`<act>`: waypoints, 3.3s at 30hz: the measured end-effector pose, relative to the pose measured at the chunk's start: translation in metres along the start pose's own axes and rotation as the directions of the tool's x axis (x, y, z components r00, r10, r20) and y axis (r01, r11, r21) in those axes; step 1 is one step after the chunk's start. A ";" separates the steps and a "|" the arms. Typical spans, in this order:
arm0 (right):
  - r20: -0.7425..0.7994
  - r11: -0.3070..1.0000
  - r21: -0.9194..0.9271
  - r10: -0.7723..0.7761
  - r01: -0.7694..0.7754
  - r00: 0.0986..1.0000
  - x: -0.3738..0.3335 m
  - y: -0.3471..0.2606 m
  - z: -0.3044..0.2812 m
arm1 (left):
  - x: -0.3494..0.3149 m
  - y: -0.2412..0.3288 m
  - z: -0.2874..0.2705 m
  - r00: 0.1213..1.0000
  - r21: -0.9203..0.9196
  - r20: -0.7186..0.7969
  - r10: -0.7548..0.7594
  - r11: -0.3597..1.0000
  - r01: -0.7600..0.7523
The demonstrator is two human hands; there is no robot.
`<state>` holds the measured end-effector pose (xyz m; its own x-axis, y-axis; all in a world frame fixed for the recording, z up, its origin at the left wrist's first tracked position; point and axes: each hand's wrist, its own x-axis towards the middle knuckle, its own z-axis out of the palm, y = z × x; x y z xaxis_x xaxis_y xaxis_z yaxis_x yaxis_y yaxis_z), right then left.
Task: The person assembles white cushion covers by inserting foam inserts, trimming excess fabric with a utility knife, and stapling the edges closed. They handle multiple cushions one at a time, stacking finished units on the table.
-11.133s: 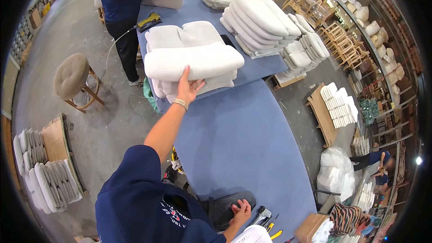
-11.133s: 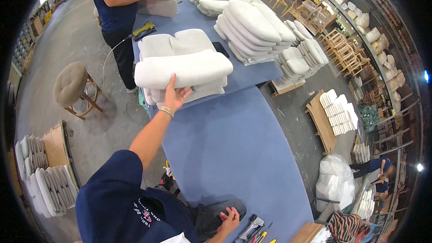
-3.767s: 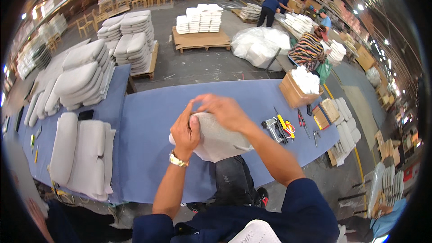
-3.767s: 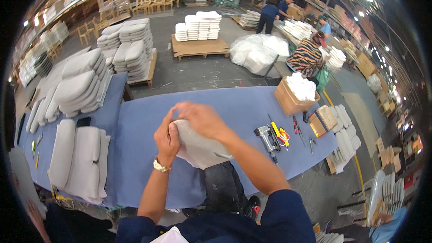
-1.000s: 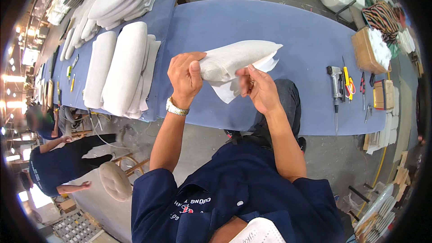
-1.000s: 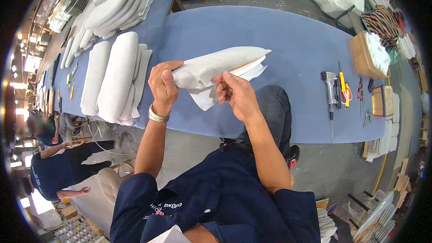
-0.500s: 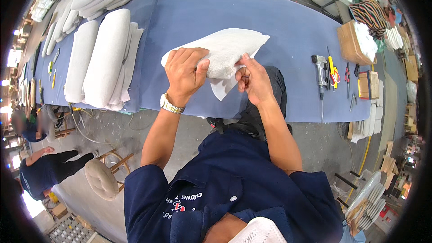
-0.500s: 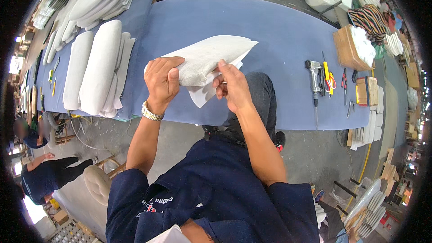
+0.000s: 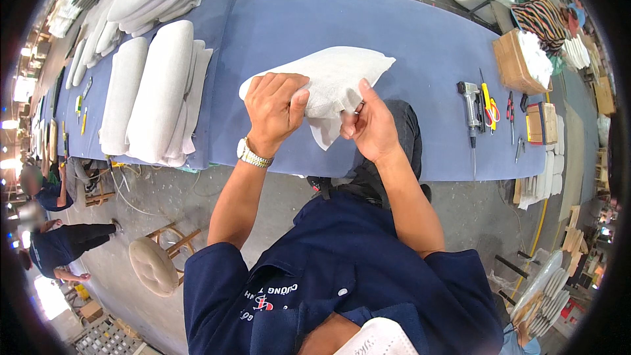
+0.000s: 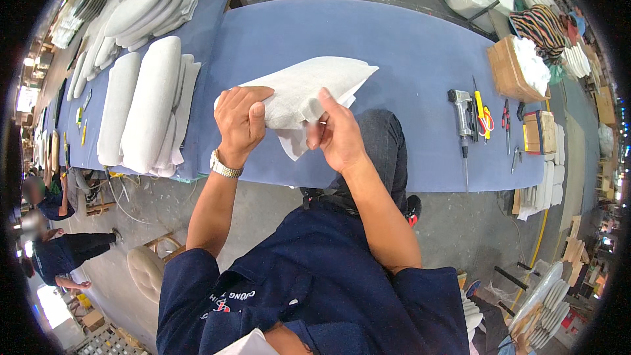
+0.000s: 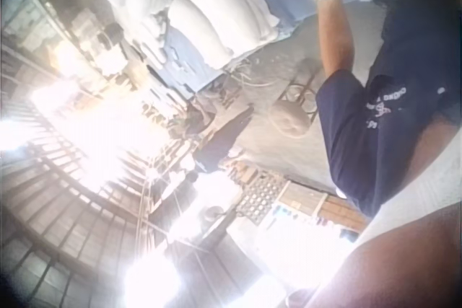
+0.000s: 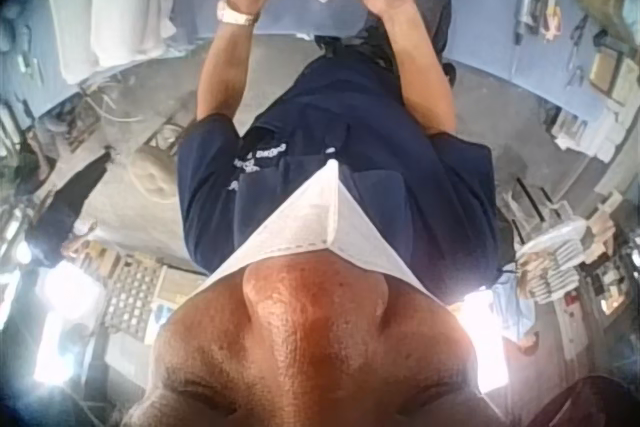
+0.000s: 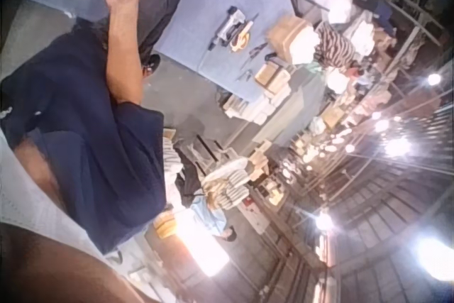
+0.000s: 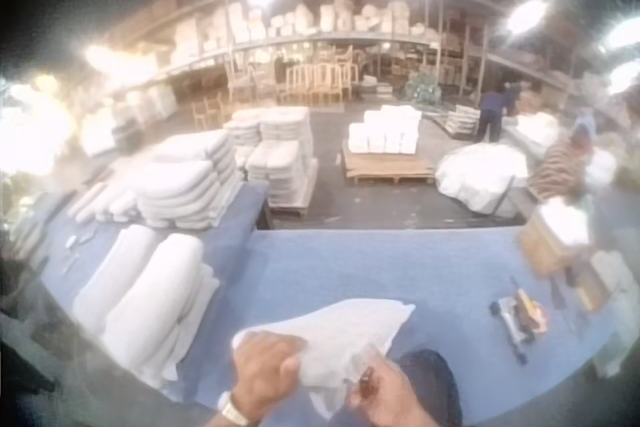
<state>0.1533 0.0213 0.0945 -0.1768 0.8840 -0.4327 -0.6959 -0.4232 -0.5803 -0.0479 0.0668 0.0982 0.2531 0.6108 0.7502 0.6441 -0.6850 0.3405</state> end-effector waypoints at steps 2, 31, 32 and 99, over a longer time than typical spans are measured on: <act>0.019 0.979 -0.190 -0.072 0.075 0.997 -0.006 0.000 0.006 | 0.001 0.003 0.004 1.000 0.006 -0.013 0.002 1.000 -0.002; 0.175 0.277 -0.861 -0.626 0.427 0.760 0.030 -0.095 0.052 | 0.077 0.067 0.006 0.978 0.188 0.088 -0.190 0.967 0.171; 0.180 0.234 -0.881 -0.640 0.412 0.747 0.031 -0.092 0.055 | 0.076 0.065 0.004 0.963 0.140 0.129 -0.238 0.965 0.220; -0.270 0.695 -0.616 -0.629 0.371 0.729 -0.029 -0.083 -0.030 | 0.045 0.093 0.038 0.926 -0.127 0.377 -0.031 0.988 0.085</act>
<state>0.2368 0.0243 0.1347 0.4967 0.8570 -0.1371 -0.1208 -0.0882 -0.9888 0.0505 0.0457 0.1419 0.4867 0.7364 0.4700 0.5661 -0.6756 0.4723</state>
